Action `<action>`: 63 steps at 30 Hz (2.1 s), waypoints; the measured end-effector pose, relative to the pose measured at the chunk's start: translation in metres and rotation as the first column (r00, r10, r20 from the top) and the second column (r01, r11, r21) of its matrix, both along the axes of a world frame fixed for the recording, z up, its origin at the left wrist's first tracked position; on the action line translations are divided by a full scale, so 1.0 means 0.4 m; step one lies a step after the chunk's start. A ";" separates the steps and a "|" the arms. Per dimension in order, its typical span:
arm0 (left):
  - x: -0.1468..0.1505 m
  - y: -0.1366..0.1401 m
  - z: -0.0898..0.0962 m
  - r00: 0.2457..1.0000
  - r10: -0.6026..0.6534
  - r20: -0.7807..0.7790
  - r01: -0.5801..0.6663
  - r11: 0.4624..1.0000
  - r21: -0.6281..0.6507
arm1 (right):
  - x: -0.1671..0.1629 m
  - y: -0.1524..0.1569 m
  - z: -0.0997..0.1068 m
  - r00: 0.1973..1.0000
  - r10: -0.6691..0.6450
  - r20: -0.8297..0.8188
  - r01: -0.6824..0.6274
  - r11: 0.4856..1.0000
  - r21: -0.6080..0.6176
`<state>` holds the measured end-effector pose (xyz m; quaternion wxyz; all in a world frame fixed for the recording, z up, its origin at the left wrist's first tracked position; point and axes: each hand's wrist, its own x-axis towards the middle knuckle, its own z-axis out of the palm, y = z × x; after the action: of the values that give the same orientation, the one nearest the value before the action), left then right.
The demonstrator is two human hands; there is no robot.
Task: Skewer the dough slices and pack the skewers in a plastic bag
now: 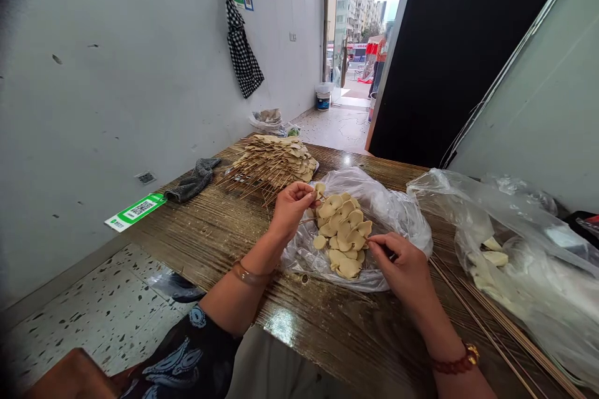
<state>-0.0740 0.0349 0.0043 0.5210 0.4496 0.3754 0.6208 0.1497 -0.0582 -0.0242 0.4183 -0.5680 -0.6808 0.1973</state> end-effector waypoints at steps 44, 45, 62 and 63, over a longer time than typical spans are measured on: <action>0.005 -0.006 -0.009 0.933 -0.280 0.227 0.324 0.927 -0.190 | -0.013 0.005 -0.014 0.996 0.037 -0.080 -0.043 0.996 -0.075; 0.005 -0.007 -0.011 0.938 -0.277 0.206 0.316 0.930 -0.187 | -0.015 0.004 -0.011 0.997 0.035 -0.071 -0.041 0.997 -0.072; 0.008 -0.011 -0.005 0.911 -0.328 0.250 0.382 0.901 -0.207 | -0.020 0.004 -0.002 0.958 -0.055 -0.282 0.004 0.984 -0.180; 0.005 -0.010 -0.002 0.910 -0.324 0.258 0.381 0.901 -0.210 | -0.017 0.004 0.000 0.936 -0.094 -0.340 0.026 0.979 -0.201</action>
<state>-0.0721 0.0310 0.0034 0.7166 0.3689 0.3050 0.5073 0.1429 -0.0565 -0.0244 0.4808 -0.5826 -0.5560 0.3467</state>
